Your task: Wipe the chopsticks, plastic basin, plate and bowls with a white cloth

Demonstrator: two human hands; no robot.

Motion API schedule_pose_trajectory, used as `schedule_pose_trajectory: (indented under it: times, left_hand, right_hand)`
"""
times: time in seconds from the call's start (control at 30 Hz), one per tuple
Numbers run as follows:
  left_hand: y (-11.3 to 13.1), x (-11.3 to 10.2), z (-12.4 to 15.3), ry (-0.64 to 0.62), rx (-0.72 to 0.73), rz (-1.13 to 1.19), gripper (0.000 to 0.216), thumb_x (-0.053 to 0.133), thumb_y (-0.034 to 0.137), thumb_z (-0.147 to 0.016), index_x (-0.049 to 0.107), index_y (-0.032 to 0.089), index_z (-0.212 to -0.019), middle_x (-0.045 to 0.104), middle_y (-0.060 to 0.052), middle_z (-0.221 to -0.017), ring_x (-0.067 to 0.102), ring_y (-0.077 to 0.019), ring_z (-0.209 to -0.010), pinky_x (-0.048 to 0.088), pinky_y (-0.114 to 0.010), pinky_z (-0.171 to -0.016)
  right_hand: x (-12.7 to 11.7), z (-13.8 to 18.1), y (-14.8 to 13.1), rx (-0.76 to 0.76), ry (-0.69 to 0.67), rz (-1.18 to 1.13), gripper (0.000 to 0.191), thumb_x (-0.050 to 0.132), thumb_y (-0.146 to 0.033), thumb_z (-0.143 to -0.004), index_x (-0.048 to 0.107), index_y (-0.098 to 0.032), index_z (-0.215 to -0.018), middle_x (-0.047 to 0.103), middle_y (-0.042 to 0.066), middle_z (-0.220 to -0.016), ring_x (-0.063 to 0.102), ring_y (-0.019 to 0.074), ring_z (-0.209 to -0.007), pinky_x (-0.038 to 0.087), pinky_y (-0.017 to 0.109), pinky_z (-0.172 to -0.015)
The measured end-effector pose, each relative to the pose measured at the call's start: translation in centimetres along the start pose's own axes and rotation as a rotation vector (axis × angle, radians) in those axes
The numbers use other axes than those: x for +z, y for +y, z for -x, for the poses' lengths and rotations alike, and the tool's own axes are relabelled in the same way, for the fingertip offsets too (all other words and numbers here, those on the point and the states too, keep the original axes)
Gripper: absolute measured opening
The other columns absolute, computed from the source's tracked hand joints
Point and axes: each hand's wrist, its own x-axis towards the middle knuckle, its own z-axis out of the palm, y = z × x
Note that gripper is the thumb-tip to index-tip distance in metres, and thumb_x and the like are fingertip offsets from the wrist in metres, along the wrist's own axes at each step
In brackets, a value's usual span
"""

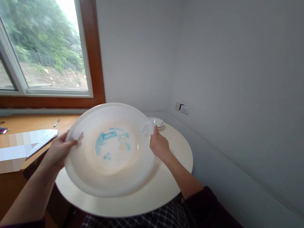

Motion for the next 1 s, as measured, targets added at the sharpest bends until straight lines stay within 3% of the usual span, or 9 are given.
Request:
schedule_pose_trajectory:
  times: [0.17,0.27,0.37,0.5,0.63,0.83,1.0]
  left_hand:
    - [-0.9,-0.8,-0.3,0.048,-0.013,0.004,0.051,0.071,0.015,-0.037,0.062,0.014,-0.087,0.063,0.004,-0.055,0.056,-0.0123,-0.044,0.046,-0.021,-0.041]
    - [-1.7,-1.3,-0.9,0.062,-0.021,0.019,0.052,0.070,0.013,-0.036,0.062,0.014,-0.088,0.064,0.003,-0.060,0.056,-0.0118,-0.045,0.046,-0.021,-0.042]
    - [-2.3,-1.6,-1.5,0.069,-0.042,0.044,0.050,0.067,0.011,-0.035,0.061,0.014,-0.085,0.064,0.001,-0.063,0.056,-0.0113,-0.047,0.046,-0.022,-0.044]
    - [-2.7,-2.0,-1.7,0.073,-0.086,0.022,0.046,0.064,0.010,-0.036,0.059,0.014,-0.082,0.064,0.001,-0.066,0.056,-0.0106,-0.050,0.045,-0.021,-0.047]
    - [-3.1,-2.6,-1.5,0.077,-0.123,-0.033,0.041,0.062,0.012,-0.038,0.056,0.014,-0.078,0.062,0.001,-0.064,0.055,-0.0110,-0.049,0.045,-0.023,-0.047]
    - [-4.6,-3.3,-1.9,0.092,-0.122,-0.083,0.033,0.059,0.014,-0.042,0.052,0.014,-0.074,0.061,-0.001,-0.063,0.055,-0.0122,-0.051,0.045,-0.025,-0.050]
    - [-5.8,-3.7,-2.5,0.130,-0.056,-0.182,0.029,0.056,0.015,-0.045,0.047,0.015,-0.072,0.053,0.001,-0.059,0.050,-0.0115,-0.048,0.041,-0.025,-0.046]
  right_hand:
    - [-1.2,2.5,-0.6,0.023,-0.177,0.038,0.064,0.032,-0.017,-0.086,0.005,0.003,-0.141,0.063,0.022,-0.103,0.063,0.0267,-0.089,0.044,0.034,-0.070]
    - [-1.7,3.6,-0.8,-0.027,-0.201,0.085,0.062,0.032,-0.019,-0.087,0.010,0.000,-0.142,0.064,0.021,-0.100,0.062,0.0265,-0.092,0.043,0.036,-0.076]
    - [-1.1,4.2,-1.1,-0.097,-0.111,0.097,0.057,0.033,-0.019,-0.088,0.021,-0.004,-0.141,0.057,0.022,-0.117,0.051,0.0278,-0.111,0.040,0.040,-0.087]
    - [0.6,4.5,-1.4,-0.216,0.046,-0.007,0.048,0.038,-0.014,-0.083,0.043,-0.009,-0.131,0.034,0.017,-0.143,0.027,0.0275,-0.132,0.028,0.046,-0.102]
    - [2.4,5.2,-1.3,-0.333,0.184,-0.213,0.039,0.037,-0.010,-0.080,0.060,-0.009,-0.111,0.045,0.016,-0.136,0.035,0.0233,-0.129,0.026,0.044,-0.105]
    - [3.5,7.8,-1.7,-0.492,0.339,-0.455,0.040,0.033,-0.012,-0.082,0.058,-0.010,-0.112,0.058,0.013,-0.122,0.045,0.0206,-0.120,0.024,0.045,-0.105]
    - [3.0,10.3,-4.4,-0.557,0.299,-0.519,0.045,0.034,-0.012,-0.083,0.047,-0.011,-0.126,0.055,0.013,-0.126,0.042,0.0203,-0.123,0.021,0.044,-0.104]
